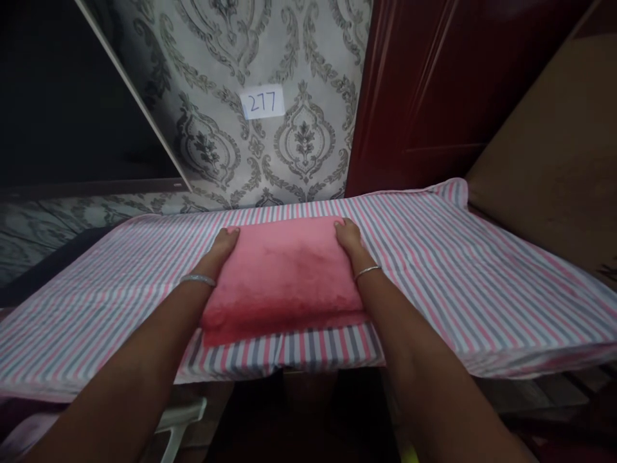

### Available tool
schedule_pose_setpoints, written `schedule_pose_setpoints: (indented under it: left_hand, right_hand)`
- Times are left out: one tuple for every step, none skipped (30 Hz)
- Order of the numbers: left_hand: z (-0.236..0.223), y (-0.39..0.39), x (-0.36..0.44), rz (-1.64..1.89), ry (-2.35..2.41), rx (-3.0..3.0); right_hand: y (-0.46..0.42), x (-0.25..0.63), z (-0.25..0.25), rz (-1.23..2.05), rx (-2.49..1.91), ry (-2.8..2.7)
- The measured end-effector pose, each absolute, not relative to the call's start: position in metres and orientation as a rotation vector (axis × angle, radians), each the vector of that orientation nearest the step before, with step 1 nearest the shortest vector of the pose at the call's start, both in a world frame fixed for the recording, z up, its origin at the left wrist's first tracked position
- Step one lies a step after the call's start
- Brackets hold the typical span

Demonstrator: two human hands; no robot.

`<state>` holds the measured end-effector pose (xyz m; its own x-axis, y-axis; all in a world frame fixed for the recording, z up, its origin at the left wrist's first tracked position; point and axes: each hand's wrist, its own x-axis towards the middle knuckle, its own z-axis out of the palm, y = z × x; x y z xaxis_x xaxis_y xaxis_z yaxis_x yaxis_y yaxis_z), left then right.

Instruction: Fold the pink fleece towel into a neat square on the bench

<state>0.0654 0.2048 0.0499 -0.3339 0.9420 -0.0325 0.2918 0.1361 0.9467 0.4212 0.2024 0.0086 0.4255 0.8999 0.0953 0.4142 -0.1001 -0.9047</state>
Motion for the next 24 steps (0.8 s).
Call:
schedule_pose_setpoints:
  left_hand:
    - [0.056,0.201,0.064,1.185,1.727,1.158]
    - [0.061,0.196,0.061,1.154,1.706,1.132]
    - [0.065,0.188,0.058,1.121,1.676,1.105]
    - [0.067,0.178,0.054,1.083,1.631,1.076]
    - [0.068,0.165,0.049,1.047,1.571,1.047]
    - [0.068,0.150,0.045,1.019,1.510,1.018]
    - [0.065,0.133,0.041,1.000,1.437,0.996]
    - [0.061,0.116,0.039,1.013,1.384,0.995]
    - [0.056,0.099,0.037,1.046,1.377,1.008]
    - [0.050,0.084,0.037,1.085,1.391,1.040]
    - [0.044,0.070,0.038,1.127,1.421,1.096]
    - [0.037,0.059,0.041,1.166,1.460,1.169]
    - [0.031,0.052,0.045,1.201,1.502,1.254]
    - [0.025,0.047,0.049,1.232,1.544,1.344]
    - [0.020,0.044,0.053,1.254,1.582,1.426]
    - [0.016,0.043,0.056,1.268,1.616,1.492]
    - [0.012,0.043,0.058,1.276,1.644,1.534]
    - [0.009,0.044,0.058,1.280,1.660,1.557]
    - [0.008,0.044,0.058,1.285,1.663,1.564]
    - [0.007,0.044,0.056,1.289,1.649,1.560]
    - [0.006,0.043,0.054,1.294,1.621,1.547]
    - [0.006,0.041,0.052,1.292,1.580,1.525]
    - [0.005,0.038,0.049,1.283,1.532,1.484]
    - [0.004,0.034,0.047,1.276,1.493,1.430]
  right_hand:
    - [0.197,0.424,0.012,0.655,-1.690,-1.150]
    - [0.190,0.429,0.015,0.705,-1.664,-1.144]
    - [0.181,0.433,0.017,0.771,-1.625,-1.133]
    - [0.169,0.439,0.018,0.851,-1.580,-1.117]
    - [0.155,0.444,0.018,0.936,-1.532,-1.100]
    - [0.139,0.449,0.017,1.014,-1.486,-1.086]
    - [0.123,0.452,0.015,1.079,-1.449,-1.078]
    - [0.107,0.455,0.012,1.125,-1.422,-1.086]
    - [0.092,0.455,0.009,1.151,-1.398,-1.105]
    - [0.078,0.455,0.005,1.147,-1.381,-1.134]
    - [0.067,0.453,0.001,1.106,-1.374,-1.171]
    - [0.059,0.449,-0.004,1.025,-1.383,-1.210]
    - [0.053,0.445,-0.009,0.909,-1.407,-1.244]
    - [0.049,0.440,-0.014,0.774,-1.442,-1.265]
    - [0.047,0.436,-0.019,0.644,-1.478,-1.272]
    - [0.046,0.432,-0.023,0.538,-1.508,-1.269]
    - [0.046,0.428,-0.027,0.463,-1.530,-1.260]
    - [0.046,0.425,-0.030,0.417,-1.542,-1.248]
    - [0.045,0.424,-0.032,0.394,-1.543,-1.235]
    - [0.045,0.423,-0.034,0.386,-1.537,-1.223]
    - [0.043,0.424,-0.034,0.390,-1.529,-1.211]
    - [0.041,0.425,-0.033,0.402,-1.521,-1.200]
    - [0.039,0.427,-0.032,0.418,-1.515,-1.197]
    - [0.035,0.429,-0.032,0.432,-1.511,-1.202]
